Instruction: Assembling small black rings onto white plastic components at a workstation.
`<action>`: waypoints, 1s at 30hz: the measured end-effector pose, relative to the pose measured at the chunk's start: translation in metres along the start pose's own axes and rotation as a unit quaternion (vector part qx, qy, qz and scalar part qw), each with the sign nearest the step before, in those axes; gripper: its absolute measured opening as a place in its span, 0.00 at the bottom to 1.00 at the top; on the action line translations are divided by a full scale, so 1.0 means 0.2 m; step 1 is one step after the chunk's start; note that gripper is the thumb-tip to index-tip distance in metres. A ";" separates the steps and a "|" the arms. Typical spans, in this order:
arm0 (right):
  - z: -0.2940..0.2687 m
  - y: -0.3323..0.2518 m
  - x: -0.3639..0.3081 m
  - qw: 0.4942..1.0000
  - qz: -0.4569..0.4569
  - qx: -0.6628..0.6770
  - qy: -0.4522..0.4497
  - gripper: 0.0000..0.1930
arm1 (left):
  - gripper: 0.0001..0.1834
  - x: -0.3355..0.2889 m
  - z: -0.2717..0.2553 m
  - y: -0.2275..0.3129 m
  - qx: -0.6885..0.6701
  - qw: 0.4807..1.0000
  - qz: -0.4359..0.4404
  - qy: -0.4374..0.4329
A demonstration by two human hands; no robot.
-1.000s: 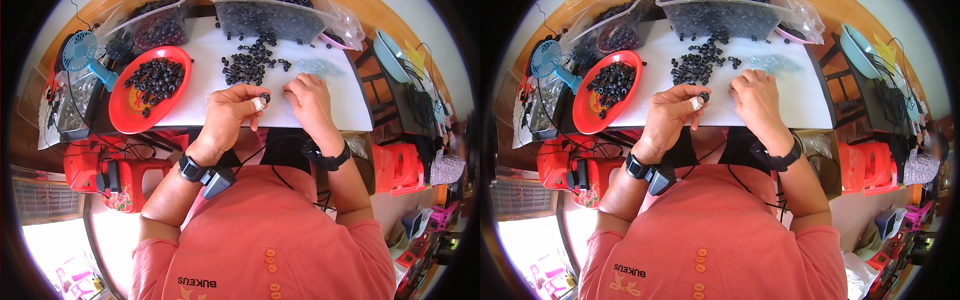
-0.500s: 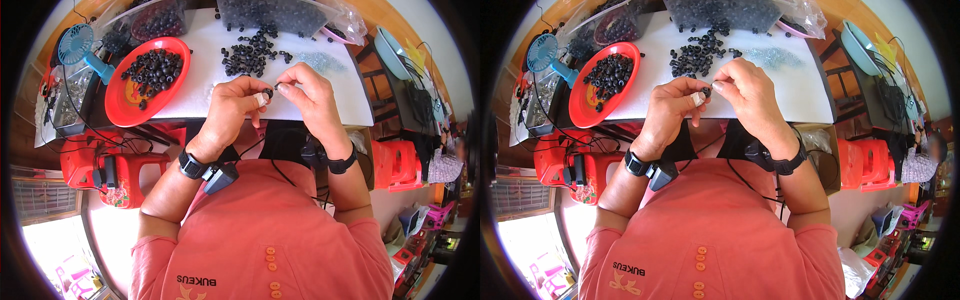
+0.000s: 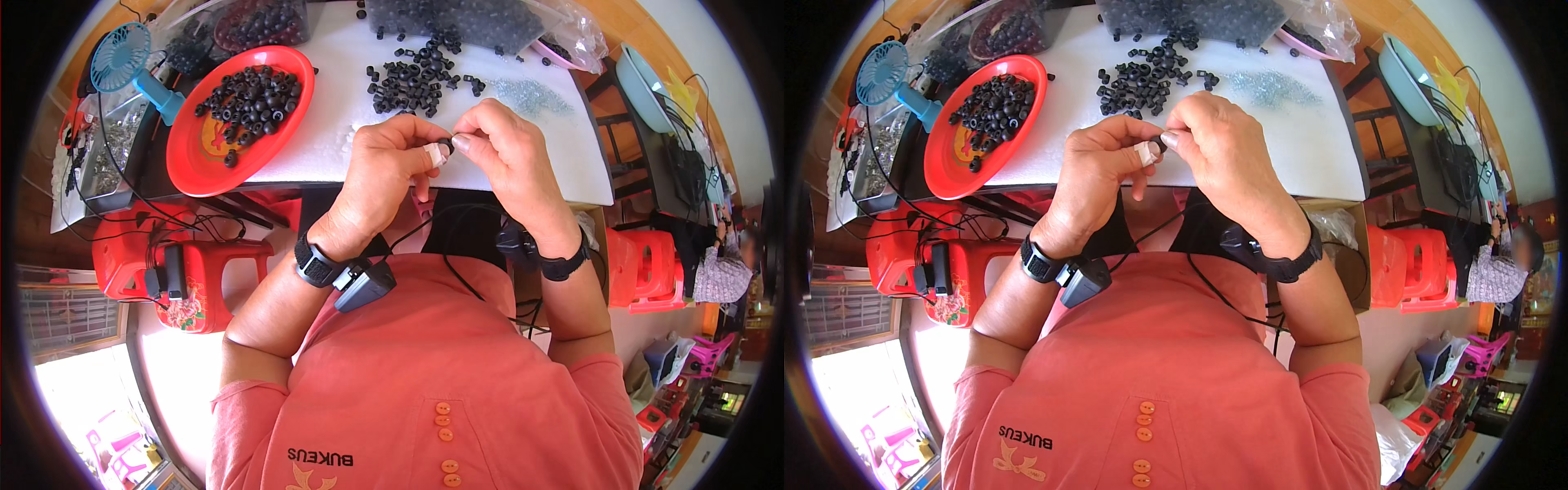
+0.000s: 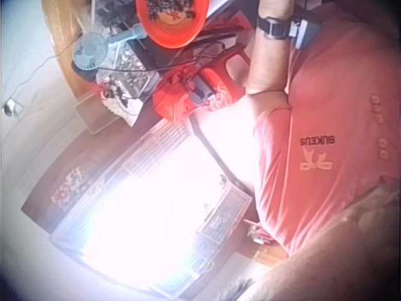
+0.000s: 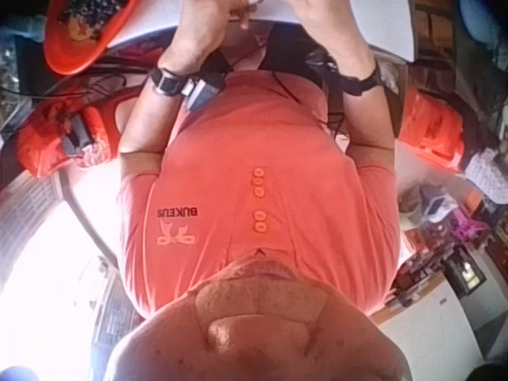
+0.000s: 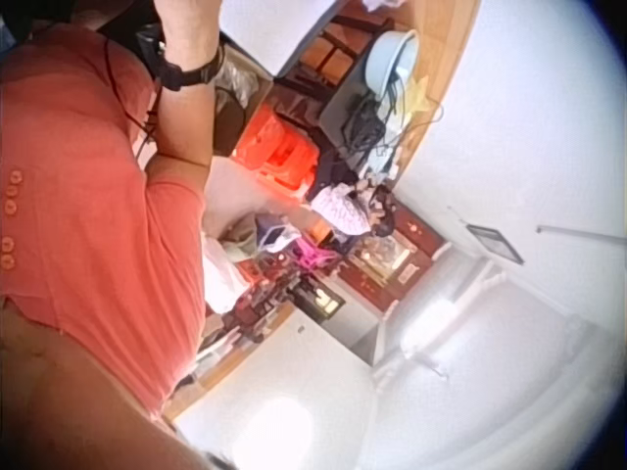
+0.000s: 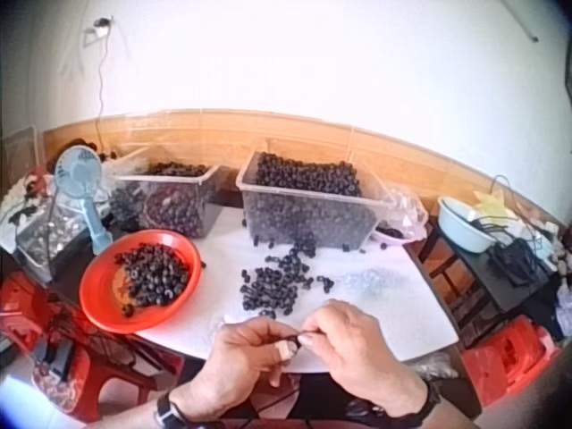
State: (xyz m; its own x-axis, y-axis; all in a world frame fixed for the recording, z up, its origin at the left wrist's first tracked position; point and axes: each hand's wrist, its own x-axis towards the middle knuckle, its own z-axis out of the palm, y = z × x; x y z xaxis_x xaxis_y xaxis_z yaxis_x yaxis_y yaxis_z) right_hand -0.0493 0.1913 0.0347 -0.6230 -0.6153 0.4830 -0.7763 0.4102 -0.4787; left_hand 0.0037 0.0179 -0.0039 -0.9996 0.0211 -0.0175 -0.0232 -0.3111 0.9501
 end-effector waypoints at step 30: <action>0.11 -0.03 -0.05 0.991 -0.054 0.000 0.120 0.07 | 0.08 -0.03 0.02 -0.01 -0.048 0.998 0.020 0.034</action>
State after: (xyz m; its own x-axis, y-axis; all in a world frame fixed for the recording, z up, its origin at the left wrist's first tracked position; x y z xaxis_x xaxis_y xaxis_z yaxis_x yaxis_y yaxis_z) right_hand -0.0365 0.1792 0.0170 -0.5406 -0.4783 0.6921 -0.8402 0.3497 -0.4146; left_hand 0.0106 0.0213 -0.0050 -0.9984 -0.0568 -0.0042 0.0189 -0.3999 0.9164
